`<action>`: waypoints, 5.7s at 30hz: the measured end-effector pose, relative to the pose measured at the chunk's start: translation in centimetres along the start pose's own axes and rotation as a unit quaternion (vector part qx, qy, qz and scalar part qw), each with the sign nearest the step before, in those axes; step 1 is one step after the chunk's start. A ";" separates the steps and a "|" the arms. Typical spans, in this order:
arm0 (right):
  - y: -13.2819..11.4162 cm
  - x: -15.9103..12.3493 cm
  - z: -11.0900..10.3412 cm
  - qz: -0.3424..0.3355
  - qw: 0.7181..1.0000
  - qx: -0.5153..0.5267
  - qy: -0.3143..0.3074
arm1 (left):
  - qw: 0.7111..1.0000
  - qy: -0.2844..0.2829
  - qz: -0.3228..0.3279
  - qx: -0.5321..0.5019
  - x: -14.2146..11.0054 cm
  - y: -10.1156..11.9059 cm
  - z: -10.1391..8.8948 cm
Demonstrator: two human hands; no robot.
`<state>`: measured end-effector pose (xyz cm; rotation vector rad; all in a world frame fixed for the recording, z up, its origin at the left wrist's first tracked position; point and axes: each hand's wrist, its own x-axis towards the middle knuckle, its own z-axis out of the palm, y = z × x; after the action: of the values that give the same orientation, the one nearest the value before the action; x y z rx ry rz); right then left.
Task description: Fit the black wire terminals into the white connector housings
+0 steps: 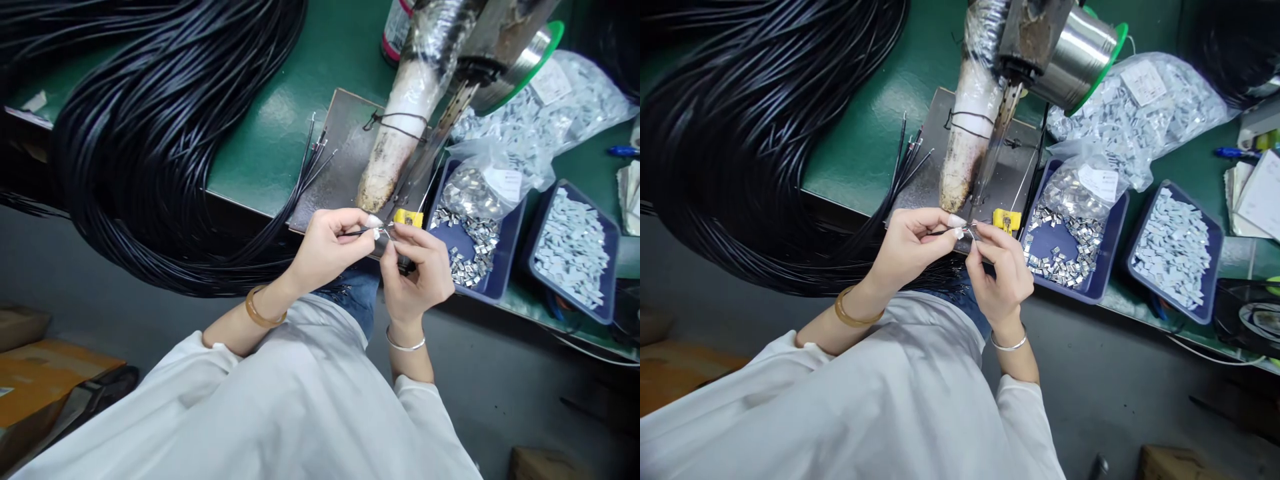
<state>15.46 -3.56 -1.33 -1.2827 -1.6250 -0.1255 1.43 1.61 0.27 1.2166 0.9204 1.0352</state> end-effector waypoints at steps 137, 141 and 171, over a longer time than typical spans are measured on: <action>17.1 10.9 -7.1 0.125 0.956 -0.204 -0.172 | 0.615 -0.327 0.549 0.462 -4.3 0.4 3.2; 14.3 10.8 -8.9 0.084 0.967 -0.201 -0.133 | 0.644 -0.249 0.543 0.478 -4.0 -3.0 8.8; 12.8 6.4 -7.6 0.103 0.943 -0.203 -0.244 | 0.745 -0.236 0.410 0.470 0.2 -5.2 13.0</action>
<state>30.63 1.54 1.02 -1.9088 -1.9281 -0.0110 14.49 -2.12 -3.17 2.7702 0.4353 0.7911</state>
